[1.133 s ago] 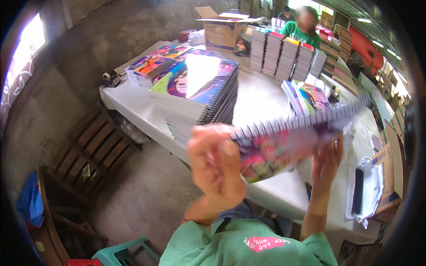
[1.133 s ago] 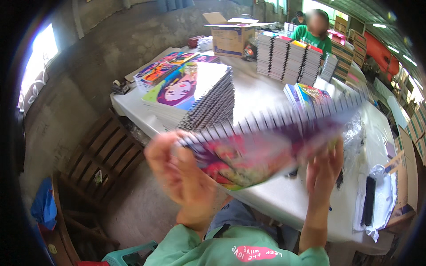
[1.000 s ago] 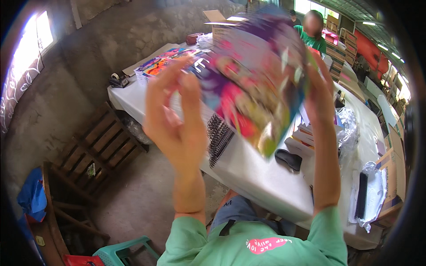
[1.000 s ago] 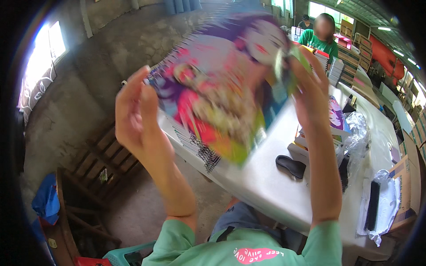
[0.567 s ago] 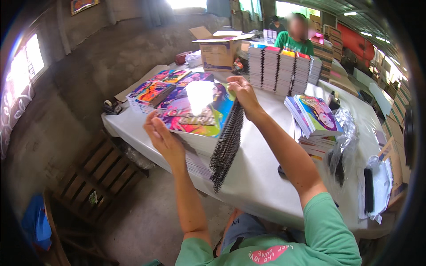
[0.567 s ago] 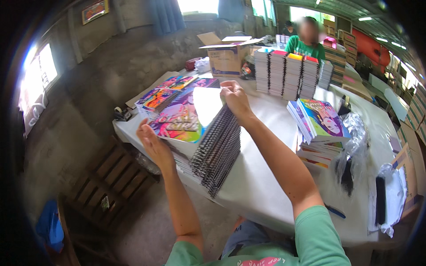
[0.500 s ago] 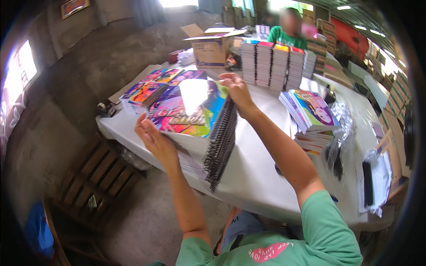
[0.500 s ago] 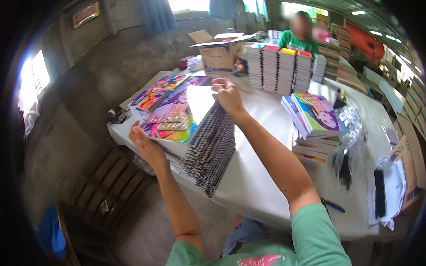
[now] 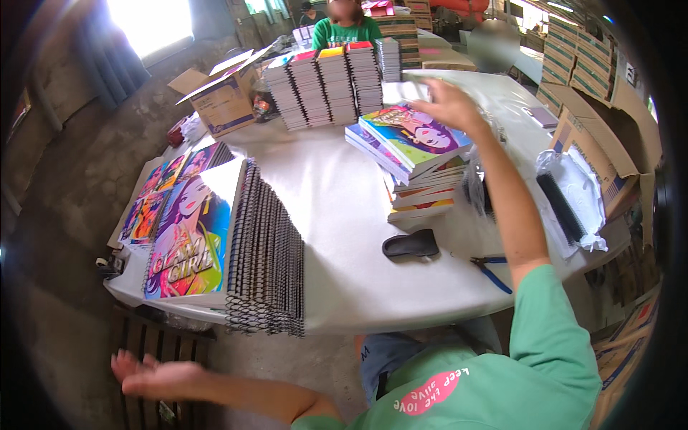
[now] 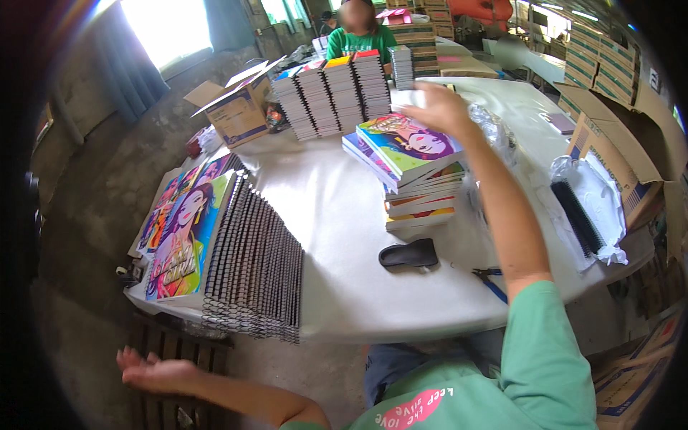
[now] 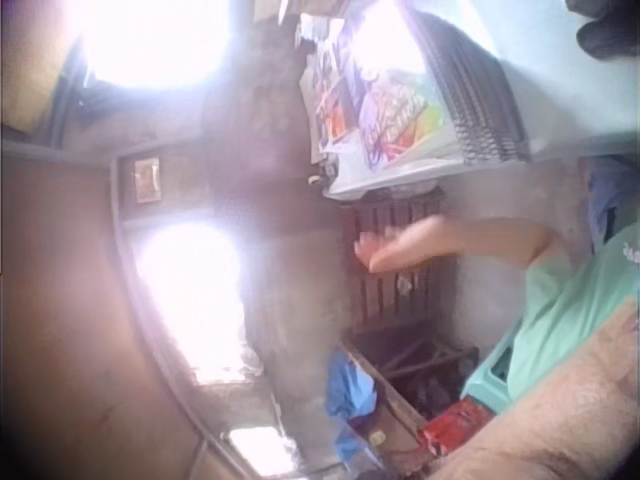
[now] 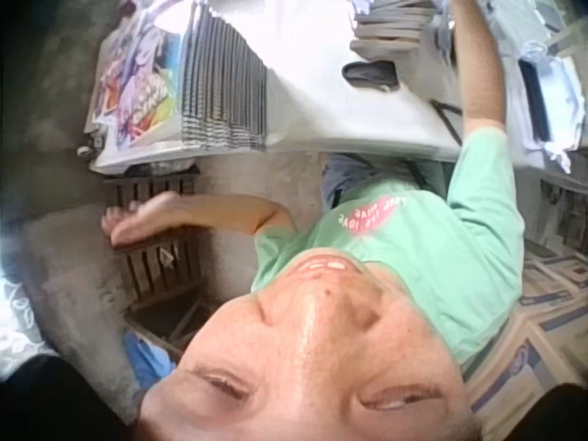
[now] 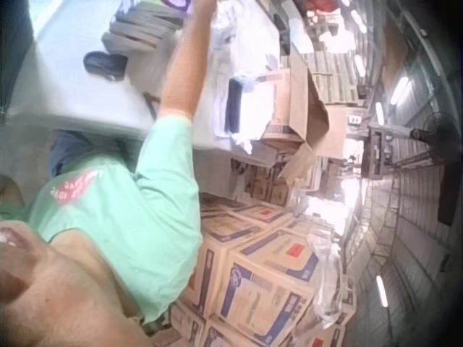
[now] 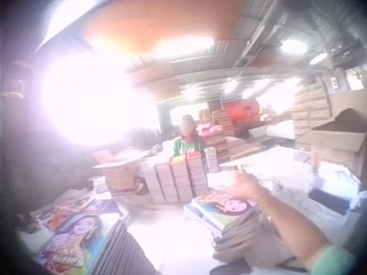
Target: The person manually binds notebooks by threading a spiral wire through the pre-punched holes, cutting the excess wire with pliers, and then stacking the finished notebooks onto a pile.
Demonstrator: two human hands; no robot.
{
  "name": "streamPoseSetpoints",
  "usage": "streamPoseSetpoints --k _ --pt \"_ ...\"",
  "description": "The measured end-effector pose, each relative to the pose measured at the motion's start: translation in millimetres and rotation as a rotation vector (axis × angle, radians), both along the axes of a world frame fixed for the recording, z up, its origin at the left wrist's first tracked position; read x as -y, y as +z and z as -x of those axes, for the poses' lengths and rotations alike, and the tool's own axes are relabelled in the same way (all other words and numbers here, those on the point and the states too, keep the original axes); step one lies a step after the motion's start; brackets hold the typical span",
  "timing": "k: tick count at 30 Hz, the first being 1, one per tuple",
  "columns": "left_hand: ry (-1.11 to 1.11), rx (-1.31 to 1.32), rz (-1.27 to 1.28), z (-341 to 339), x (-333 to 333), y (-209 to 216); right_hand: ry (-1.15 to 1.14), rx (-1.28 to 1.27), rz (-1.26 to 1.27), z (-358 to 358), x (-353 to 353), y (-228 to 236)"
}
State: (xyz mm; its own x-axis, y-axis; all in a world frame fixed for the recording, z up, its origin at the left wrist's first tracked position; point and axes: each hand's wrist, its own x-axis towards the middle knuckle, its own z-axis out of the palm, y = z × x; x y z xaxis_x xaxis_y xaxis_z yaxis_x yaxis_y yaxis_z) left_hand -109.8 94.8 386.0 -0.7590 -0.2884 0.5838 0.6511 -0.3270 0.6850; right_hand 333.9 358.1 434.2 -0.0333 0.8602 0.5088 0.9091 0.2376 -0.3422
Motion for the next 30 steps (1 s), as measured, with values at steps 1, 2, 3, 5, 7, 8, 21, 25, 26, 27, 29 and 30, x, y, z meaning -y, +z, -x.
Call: streamPoseSetpoints --k 1,2,3,5,7,8,21,25,26,27,29,30 --pt "0.192 -0.008 -0.03 -12 21 11 -0.255 0.132 0.161 -34 7 -1" --pt "0.216 -0.003 -0.136 -35 26 22 -0.219 0.138 0.264 -72 8 -16" --pt "0.104 -0.22 -0.365 -62 21 25 -0.18 0.13 0.372 -99 7 -33" --pt "0.005 -0.579 -0.65 -105 15 31 -0.051 -0.265 0.629 -88 9 -46" --pt "-0.087 -0.743 -0.711 -140 -1 33 -0.053 -0.379 0.595 -97 0 -59" --pt "-0.176 -0.769 -0.654 -154 -9 32 -0.03 -0.338 0.598 -112 -10 -58" --pt "-0.586 -1.049 0.278 -290 -60 13 0.517 -0.264 -0.15 -36 159 8" --pt "-0.586 -1.257 0.674 -306 -46 -34 0.545 -0.24 0.044 -44 229 -52" --pt "-0.689 -1.223 0.708 -303 -43 -56 0.646 -0.324 0.119 -51 233 -69" --pt "-0.79 -1.197 0.762 -301 -43 -77 0.749 -0.43 0.199 -62 229 -90" --pt "-0.735 -1.206 0.785 -293 -39 -106 0.697 -0.651 0.134 -114 216 -104" --pt "-0.753 -1.199 0.779 -293 -36 -106 0.588 -0.879 0.16 -145 212 -111"
